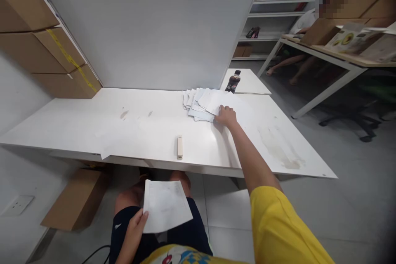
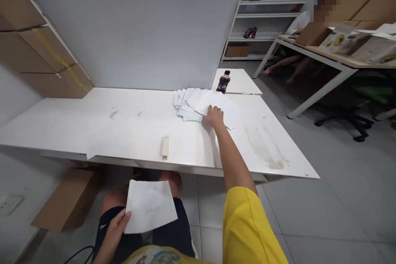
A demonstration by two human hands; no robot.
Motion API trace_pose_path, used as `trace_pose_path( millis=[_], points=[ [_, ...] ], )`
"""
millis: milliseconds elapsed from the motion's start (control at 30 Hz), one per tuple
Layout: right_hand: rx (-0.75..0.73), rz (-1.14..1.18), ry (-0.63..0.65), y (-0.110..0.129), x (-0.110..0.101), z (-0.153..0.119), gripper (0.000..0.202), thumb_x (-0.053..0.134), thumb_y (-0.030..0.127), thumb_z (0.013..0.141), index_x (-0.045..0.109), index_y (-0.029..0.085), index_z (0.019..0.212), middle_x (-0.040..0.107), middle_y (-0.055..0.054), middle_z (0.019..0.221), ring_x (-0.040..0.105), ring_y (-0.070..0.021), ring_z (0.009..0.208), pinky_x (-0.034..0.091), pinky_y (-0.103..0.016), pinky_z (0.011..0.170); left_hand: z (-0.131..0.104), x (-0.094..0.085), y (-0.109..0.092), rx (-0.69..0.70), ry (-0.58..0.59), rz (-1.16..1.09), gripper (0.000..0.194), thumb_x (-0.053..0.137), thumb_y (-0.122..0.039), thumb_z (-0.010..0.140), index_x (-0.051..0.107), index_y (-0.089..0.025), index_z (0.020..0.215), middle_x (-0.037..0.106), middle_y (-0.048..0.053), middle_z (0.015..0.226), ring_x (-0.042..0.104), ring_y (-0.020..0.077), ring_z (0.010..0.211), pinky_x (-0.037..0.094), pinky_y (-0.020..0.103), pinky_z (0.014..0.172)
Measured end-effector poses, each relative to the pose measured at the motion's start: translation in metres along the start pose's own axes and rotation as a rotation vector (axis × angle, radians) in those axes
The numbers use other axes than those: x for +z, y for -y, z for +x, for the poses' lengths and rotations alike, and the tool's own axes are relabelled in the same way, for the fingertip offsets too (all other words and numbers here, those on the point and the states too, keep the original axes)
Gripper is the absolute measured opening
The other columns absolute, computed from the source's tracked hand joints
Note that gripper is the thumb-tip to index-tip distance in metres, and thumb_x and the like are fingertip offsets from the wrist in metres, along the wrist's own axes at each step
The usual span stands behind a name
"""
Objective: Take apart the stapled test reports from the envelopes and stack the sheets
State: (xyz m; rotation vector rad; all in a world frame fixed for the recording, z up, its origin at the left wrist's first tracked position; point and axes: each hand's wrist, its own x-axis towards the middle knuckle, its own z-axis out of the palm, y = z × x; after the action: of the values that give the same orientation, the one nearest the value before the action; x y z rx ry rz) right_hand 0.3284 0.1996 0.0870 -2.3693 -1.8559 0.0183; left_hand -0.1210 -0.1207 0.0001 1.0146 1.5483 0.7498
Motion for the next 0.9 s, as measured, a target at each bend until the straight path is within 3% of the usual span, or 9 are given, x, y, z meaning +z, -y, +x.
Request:
trace_pose_path(
  millis=[167,300,400,567,667,733,833,900],
  points=[
    [-0.055,-0.08,0.027,0.0,-0.002,0.012,0.072,0.052,0.046,0.08,0.029,0.01,0.139,0.048,-0.023,0.125,0.044,-0.0364,0.113,0.038,-0.042,0.086,-0.009,-0.022,-0.03,0.064,0.286,0.19,0.048,0.056,-0.064,0.074,0.068,-0.018,0.07,0.066,0.004,0.072,0.056,0.0204,0.069,0.048,0.028,0.064],
    [-0.123,-0.149,-0.004,0.002,-0.003,0.017,0.058,0.046,0.032,0.086,0.033,0.006,0.136,0.056,-0.024,0.114,0.049,-0.0333,0.106,0.038,-0.038,0.08,-0.005,-0.039,-0.06,0.06,0.321,0.244,0.045,0.054,-0.062,0.077,0.072,-0.02,0.077,0.07,0.004,0.081,0.059,0.024,0.08,0.05,0.032,0.076],
    [-0.122,-0.156,-0.002,0.002,-0.008,0.02,0.051,0.045,0.015,0.083,0.038,0.006,0.133,0.061,-0.022,0.105,0.054,-0.0296,0.098,0.038,-0.034,0.075,0.007,-0.06,-0.067,0.031,0.208,0.21,0.048,0.059,-0.065,0.071,0.074,-0.02,0.08,0.072,0.006,0.086,0.062,0.0284,0.091,0.049,0.037,0.086],
    [-0.052,-0.136,-0.032,-0.007,-0.031,0.012,0.044,0.041,0.005,0.079,0.052,0.012,0.121,0.066,-0.016,0.095,0.06,-0.0244,0.083,0.038,-0.03,0.067,0.036,-0.1,-0.056,0.021,-0.221,-0.106,0.061,0.079,-0.064,0.042,0.074,-0.02,0.083,0.074,0.009,0.091,0.063,0.0331,0.1,0.05,0.041,0.089],
    [-0.008,-0.051,-0.194,-0.019,-0.054,-0.006,0.05,0.041,0.005,0.078,0.051,0.014,0.125,0.066,-0.016,0.097,0.06,-0.0241,0.084,0.04,-0.031,0.068,0.052,-0.114,-0.068,0.122,-0.397,-0.287,0.059,0.085,-0.055,0.035,0.072,-0.02,0.081,0.073,0.007,0.086,0.063,0.0321,0.096,0.052,0.043,0.086],
    [0.015,0.086,-0.389,-0.029,-0.071,-0.022,0.054,0.042,0.006,0.076,0.051,0.015,0.128,0.066,-0.015,0.103,0.061,-0.0252,0.089,0.043,-0.032,0.073,0.065,-0.12,-0.088,0.26,-0.476,-0.39,0.05,0.084,-0.05,0.042,0.069,-0.02,0.08,0.072,0.004,0.081,0.063,0.0288,0.093,0.053,0.041,0.085],
    [0.054,0.39,-0.688,-0.042,-0.092,-0.048,0.052,0.04,0.01,0.077,0.052,0.016,0.127,0.065,-0.012,0.11,0.06,-0.026,0.098,0.046,-0.037,0.083,0.093,-0.126,-0.128,0.51,-0.56,-0.483,0.024,0.068,-0.043,0.069,0.06,-0.021,0.077,0.068,0.0,0.079,0.062,0.0199,0.092,0.052,0.034,0.085],
    [0.139,0.656,-0.844,-0.046,-0.096,-0.069,0.044,0.04,0.014,0.078,0.058,0.013,0.118,0.066,-0.012,0.105,0.06,-0.0252,0.098,0.047,-0.039,0.086,0.118,-0.129,-0.148,0.511,-0.661,-0.405,0.019,0.054,-0.037,0.08,0.051,-0.021,0.071,0.063,-0.002,0.072,0.061,0.0151,0.084,0.052,0.03,0.08]
  ],
)
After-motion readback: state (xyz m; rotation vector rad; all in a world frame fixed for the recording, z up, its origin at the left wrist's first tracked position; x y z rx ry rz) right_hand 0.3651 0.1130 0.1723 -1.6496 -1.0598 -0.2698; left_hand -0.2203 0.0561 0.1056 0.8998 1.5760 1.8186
